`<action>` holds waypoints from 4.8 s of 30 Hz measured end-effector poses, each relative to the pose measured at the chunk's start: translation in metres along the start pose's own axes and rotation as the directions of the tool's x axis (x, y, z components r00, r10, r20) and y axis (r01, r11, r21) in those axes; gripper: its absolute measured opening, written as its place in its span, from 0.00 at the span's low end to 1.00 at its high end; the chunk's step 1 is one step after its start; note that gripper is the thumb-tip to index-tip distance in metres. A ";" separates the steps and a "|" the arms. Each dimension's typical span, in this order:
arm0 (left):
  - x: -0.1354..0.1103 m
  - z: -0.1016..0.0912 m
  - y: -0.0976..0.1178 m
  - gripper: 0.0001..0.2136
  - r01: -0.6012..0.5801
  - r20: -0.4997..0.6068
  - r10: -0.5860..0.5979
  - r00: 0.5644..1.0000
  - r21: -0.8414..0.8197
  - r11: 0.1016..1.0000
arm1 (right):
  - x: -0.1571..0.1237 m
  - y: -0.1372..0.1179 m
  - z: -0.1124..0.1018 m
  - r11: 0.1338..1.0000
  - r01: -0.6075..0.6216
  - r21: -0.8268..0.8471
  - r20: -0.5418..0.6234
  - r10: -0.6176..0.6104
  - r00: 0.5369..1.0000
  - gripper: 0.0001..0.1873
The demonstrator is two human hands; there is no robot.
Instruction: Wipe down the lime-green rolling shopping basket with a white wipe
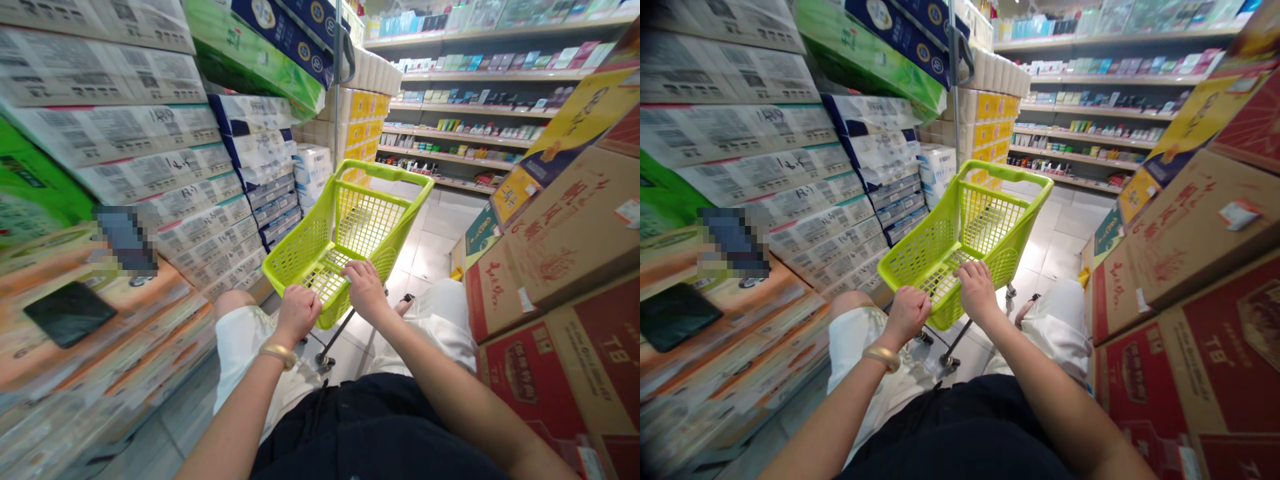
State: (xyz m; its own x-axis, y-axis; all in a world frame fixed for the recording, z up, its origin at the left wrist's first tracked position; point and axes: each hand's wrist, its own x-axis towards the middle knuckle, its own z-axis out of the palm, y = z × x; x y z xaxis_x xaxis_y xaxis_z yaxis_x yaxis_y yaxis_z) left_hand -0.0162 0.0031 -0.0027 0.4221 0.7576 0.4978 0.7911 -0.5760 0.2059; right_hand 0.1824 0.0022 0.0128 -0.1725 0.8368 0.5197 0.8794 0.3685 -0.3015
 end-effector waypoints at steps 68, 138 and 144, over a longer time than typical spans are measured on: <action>-0.003 -0.009 -0.009 0.19 0.025 0.068 -0.023 0.997 -0.033 0.999 | -0.001 0.002 0.004 0.997 0.071 -0.025 -0.011 -0.071 0.997 0.18; 0.001 -0.028 0.017 0.12 0.237 0.097 -0.268 0.958 0.255 0.937 | 0.011 0.020 -0.017 0.979 -0.174 -0.108 -0.210 0.148 0.966 0.19; 0.001 -0.027 0.017 0.12 0.229 0.094 -0.265 0.960 0.284 0.931 | 0.001 -0.024 0.011 0.992 -0.104 -0.076 -0.107 0.096 0.990 0.17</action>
State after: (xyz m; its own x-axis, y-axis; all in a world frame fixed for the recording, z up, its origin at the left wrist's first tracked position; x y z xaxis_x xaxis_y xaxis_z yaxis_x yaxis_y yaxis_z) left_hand -0.0142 -0.0143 0.0236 0.2376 0.9085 0.3438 0.9588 -0.2760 0.0667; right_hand 0.1562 -0.0011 0.0120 -0.0389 0.8200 0.5710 0.9239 0.2472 -0.2921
